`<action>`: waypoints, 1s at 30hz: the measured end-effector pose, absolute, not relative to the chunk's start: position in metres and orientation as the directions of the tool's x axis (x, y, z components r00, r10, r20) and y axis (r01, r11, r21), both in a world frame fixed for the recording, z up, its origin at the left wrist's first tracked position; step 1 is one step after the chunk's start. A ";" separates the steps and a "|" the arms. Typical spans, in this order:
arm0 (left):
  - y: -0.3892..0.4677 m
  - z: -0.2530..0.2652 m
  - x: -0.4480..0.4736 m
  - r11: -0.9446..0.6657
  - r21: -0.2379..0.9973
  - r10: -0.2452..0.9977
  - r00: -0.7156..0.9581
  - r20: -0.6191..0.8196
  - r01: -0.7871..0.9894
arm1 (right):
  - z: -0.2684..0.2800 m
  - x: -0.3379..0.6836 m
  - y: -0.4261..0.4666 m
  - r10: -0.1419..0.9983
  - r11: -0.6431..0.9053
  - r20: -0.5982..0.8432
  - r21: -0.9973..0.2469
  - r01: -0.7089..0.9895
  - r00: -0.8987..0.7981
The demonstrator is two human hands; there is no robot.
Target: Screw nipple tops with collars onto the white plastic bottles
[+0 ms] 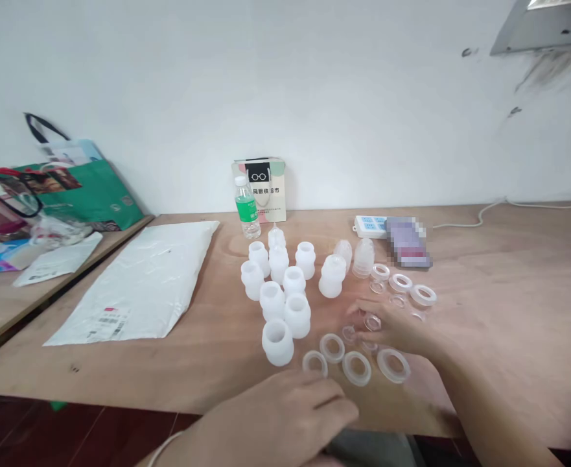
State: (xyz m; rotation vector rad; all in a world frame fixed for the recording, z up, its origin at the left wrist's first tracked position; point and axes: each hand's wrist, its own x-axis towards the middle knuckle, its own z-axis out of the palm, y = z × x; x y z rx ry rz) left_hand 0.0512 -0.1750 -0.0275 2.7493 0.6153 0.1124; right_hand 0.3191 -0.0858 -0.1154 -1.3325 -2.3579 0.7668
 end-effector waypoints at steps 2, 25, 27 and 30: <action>-0.180 -0.057 0.060 -0.775 0.316 0.605 0.787 0.118 0.548 | -0.120 0.318 -0.085 0.842 0.452 0.063 -0.624 0.637 -0.536; -0.160 -0.118 0.098 -0.726 0.376 0.616 0.301 0.727 0.576 | -0.115 0.287 -0.100 0.851 0.521 0.503 -0.846 0.117 -0.151; -0.151 -0.108 0.098 -0.748 0.397 0.587 0.252 0.769 0.532 | -0.111 0.275 -0.095 0.852 0.517 0.509 -0.855 0.038 -0.120; -0.136 -0.103 0.101 -0.758 0.429 0.583 0.217 0.783 0.491 | -0.112 0.261 -0.092 0.864 0.481 0.485 -0.875 -0.064 -0.135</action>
